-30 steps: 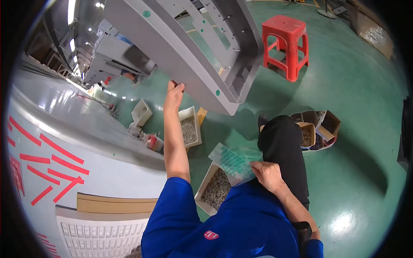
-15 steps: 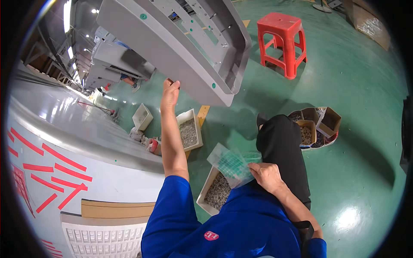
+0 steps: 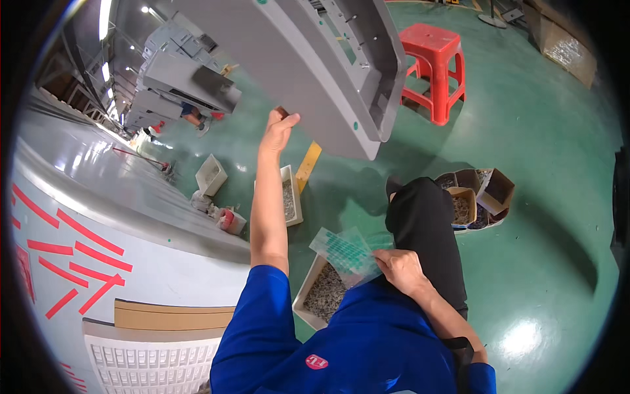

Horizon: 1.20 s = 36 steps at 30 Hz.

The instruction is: Manually applying small green adhesive dot labels to pre-drilled holes on a metal enclosure.

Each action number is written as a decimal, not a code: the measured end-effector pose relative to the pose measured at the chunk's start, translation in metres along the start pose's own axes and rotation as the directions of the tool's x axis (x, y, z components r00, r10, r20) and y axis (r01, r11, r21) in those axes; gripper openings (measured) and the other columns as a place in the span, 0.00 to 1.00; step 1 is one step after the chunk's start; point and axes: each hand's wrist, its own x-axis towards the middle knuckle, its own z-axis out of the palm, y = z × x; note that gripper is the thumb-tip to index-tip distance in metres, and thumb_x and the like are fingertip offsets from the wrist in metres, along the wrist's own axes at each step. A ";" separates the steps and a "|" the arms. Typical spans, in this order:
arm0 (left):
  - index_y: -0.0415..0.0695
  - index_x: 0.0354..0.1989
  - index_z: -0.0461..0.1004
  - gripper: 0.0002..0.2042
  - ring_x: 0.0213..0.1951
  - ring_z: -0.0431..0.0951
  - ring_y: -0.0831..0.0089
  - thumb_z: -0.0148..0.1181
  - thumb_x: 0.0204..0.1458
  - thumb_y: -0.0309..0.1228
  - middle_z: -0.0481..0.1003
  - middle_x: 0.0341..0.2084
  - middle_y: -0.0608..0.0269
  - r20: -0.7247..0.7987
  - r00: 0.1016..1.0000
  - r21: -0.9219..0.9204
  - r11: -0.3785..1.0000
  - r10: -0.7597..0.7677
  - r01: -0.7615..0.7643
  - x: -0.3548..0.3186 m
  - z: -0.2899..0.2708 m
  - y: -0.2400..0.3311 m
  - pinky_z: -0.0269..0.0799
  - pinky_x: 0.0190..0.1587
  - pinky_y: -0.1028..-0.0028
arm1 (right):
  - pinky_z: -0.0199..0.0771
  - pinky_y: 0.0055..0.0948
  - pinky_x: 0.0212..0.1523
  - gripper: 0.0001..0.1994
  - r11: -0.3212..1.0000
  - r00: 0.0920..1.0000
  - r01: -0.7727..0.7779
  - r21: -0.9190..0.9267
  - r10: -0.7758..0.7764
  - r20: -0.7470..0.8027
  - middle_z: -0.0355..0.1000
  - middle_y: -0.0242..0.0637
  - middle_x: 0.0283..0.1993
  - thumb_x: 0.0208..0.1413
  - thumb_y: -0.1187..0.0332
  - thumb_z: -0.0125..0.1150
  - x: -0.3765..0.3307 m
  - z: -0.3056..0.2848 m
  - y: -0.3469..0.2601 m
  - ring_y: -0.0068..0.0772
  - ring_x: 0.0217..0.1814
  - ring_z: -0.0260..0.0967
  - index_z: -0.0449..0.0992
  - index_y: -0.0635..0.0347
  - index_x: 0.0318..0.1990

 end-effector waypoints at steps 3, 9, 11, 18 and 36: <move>0.33 0.42 0.71 0.21 0.45 0.70 0.71 0.68 0.39 0.30 0.73 0.38 0.59 -0.007 1.000 0.022 1.000 -0.002 0.002 0.006 0.044 0.003 0.61 0.52 0.73 | 0.73 0.35 0.25 0.08 1.000 1.000 -0.006 -0.021 0.006 0.008 0.72 0.39 0.21 0.46 0.74 0.61 0.001 -0.001 -0.001 0.40 0.23 0.72 0.75 0.58 0.36; 0.36 0.41 0.74 0.21 0.40 0.73 0.71 0.70 0.37 0.32 0.75 0.36 0.59 0.028 1.000 0.071 0.997 0.006 -0.008 0.011 0.120 0.002 0.66 0.47 0.72 | 0.73 0.36 0.25 0.08 1.000 0.999 0.004 -0.022 -0.003 0.044 0.72 0.39 0.22 0.48 0.73 0.60 0.001 0.004 -0.002 0.40 0.23 0.72 0.75 0.58 0.37; 0.36 0.40 0.75 0.22 0.38 0.73 0.73 0.71 0.37 0.34 0.77 0.35 0.60 0.019 1.000 0.086 0.996 0.015 -0.017 0.012 0.154 -0.004 0.66 0.45 0.73 | 0.73 0.35 0.24 0.08 0.999 0.998 -0.001 -0.047 0.004 0.062 0.72 0.40 0.21 0.48 0.72 0.60 0.000 0.006 -0.001 0.40 0.22 0.72 0.76 0.57 0.38; 0.37 0.38 0.78 0.25 0.38 0.78 0.68 0.72 0.32 0.41 0.79 0.36 0.55 0.098 0.978 0.185 0.962 0.184 -0.200 0.017 0.262 -0.007 0.71 0.44 0.73 | 0.72 0.37 0.24 0.06 0.993 0.999 -0.014 -0.115 0.019 0.047 0.72 0.42 0.23 0.50 0.71 0.61 0.000 0.006 -0.001 0.43 0.23 0.72 0.75 0.55 0.37; 0.35 0.34 0.75 0.25 0.40 0.69 0.58 0.70 0.33 0.44 0.74 0.28 0.53 0.028 0.950 0.441 0.848 0.312 -0.292 -0.030 0.369 -0.002 0.63 0.46 0.64 | 0.66 0.42 0.49 0.14 0.953 0.929 -0.264 0.150 0.210 0.304 0.72 0.44 0.46 0.52 0.64 0.62 -0.019 0.034 0.028 0.45 0.50 0.68 0.74 0.60 0.44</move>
